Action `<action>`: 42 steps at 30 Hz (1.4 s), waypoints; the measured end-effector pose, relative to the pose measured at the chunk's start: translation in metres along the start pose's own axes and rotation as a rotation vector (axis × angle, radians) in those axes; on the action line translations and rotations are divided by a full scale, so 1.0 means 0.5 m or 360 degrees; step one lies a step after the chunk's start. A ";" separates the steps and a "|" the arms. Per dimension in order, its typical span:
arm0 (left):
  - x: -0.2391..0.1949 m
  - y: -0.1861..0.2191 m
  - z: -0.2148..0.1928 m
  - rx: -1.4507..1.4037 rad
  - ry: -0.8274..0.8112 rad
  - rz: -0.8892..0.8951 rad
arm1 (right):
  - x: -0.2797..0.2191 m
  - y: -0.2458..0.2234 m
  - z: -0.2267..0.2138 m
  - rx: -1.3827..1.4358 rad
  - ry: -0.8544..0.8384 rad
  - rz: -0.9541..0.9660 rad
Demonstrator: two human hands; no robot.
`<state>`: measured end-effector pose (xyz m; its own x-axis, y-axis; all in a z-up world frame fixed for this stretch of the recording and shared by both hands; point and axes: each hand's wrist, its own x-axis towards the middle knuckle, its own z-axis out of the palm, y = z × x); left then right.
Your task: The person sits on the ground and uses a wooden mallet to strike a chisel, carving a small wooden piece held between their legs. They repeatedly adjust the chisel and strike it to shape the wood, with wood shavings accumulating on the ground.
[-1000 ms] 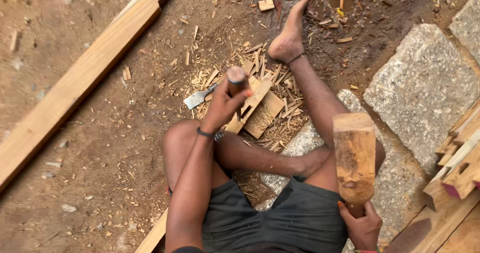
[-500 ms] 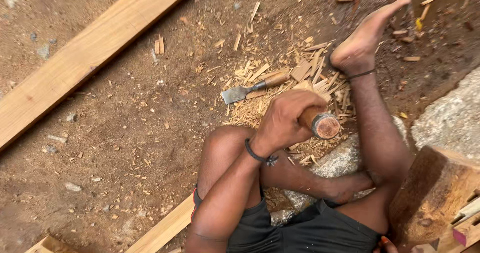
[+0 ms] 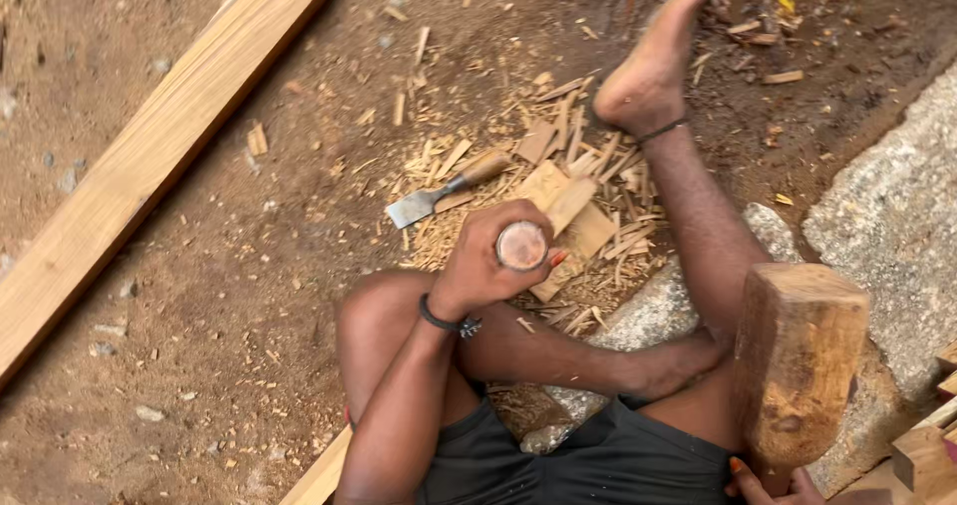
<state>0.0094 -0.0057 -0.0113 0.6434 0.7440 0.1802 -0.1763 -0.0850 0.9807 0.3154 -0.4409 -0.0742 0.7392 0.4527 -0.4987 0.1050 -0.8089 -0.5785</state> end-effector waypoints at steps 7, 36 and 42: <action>-0.004 -0.038 0.020 -0.0012 -0.0173 0.0032 | -0.143 0.212 -0.057 0.0534 -0.0186 0.0334; 0.032 -0.044 0.080 0.0348 -0.0453 0.0011 | -0.047 -0.376 0.082 0.0853 0.0182 -0.0685; 0.036 -0.054 0.097 0.0222 -0.0472 0.0123 | 0.372 -0.877 0.381 0.1365 -0.0423 -0.0476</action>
<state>0.0618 -0.0221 -0.0311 0.8244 0.5084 0.2488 -0.1425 -0.2389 0.9605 0.2799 0.0697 -0.0364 0.5738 0.7527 -0.3227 -0.3375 -0.1417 -0.9306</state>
